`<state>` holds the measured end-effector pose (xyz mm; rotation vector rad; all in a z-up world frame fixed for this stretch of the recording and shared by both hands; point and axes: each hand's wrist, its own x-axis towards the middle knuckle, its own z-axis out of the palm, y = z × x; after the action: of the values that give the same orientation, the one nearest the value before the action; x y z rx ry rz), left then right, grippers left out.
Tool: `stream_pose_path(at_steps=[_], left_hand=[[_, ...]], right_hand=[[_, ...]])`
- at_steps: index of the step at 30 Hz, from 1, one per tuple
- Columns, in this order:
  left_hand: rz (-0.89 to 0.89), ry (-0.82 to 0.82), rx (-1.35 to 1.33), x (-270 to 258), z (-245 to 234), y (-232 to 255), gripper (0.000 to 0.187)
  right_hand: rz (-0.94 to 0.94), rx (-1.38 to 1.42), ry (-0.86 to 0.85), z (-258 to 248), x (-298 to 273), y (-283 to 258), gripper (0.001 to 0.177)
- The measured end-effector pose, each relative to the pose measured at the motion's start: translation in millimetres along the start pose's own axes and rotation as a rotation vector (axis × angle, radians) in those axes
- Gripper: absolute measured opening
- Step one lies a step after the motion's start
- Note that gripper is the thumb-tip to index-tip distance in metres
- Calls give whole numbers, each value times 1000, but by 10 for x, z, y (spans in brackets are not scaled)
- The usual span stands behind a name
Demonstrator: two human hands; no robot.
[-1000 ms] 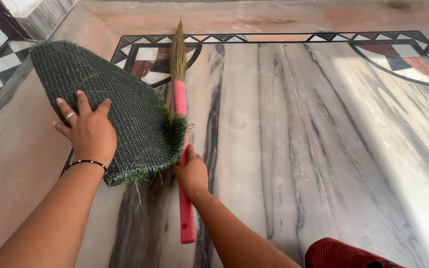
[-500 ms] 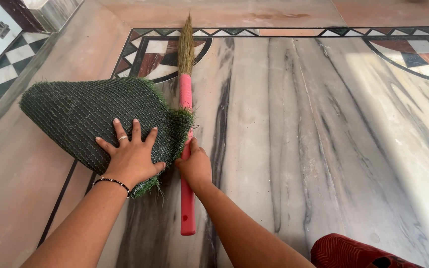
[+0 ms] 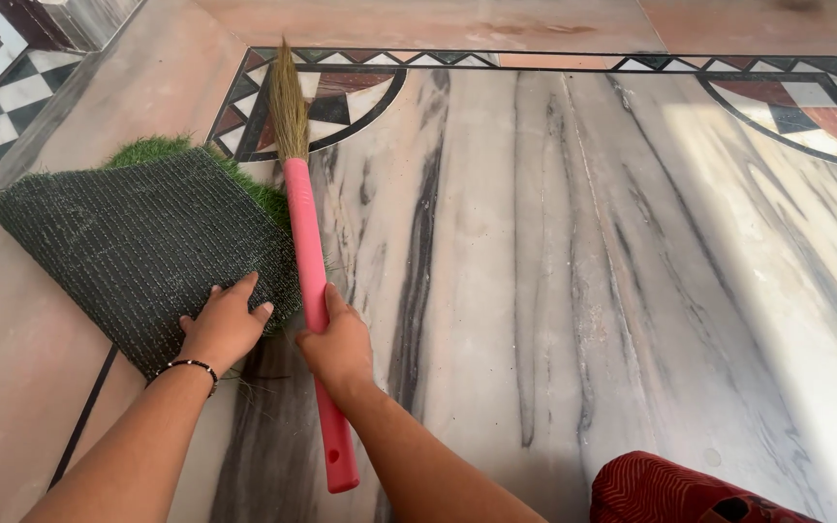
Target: The person rolls up an artificial grass mat and cleans the area and the mat using a broom.
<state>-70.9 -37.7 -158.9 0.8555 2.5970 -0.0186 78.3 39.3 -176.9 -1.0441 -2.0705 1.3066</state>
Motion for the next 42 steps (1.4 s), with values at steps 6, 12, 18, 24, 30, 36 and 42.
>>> stream_pose_path(at_steps=[6, 12, 18, 24, 30, 36, 42], left_hand=[[39, -52, -1082, -287, 20, 769, 56], [-48, 121, -1173, -583, 145, 984, 63], [147, 370, -945, -585, 642, 955, 64], [171, 137, -770, -840, 436, 1503, 68], [248, -97, -818, -874, 307, 1668, 70], [159, -81, -1283, -435, -122, 1424, 62], [70, -105, -1602, 168, -817, 1317, 43]], right_hand=[[515, 398, -134, -389, -208, -388, 70], [380, 582, -95, -441, -536, -418, 59], [528, 641, -224, -632, -619, -147, 60], [632, 734, 38, -690, -736, 50, 48], [651, 693, 213, -770, -682, -7, 44], [446, 436, 106, -833, -133, -486, 46], [320, 227, -100, -1096, 655, -1201, 33]])
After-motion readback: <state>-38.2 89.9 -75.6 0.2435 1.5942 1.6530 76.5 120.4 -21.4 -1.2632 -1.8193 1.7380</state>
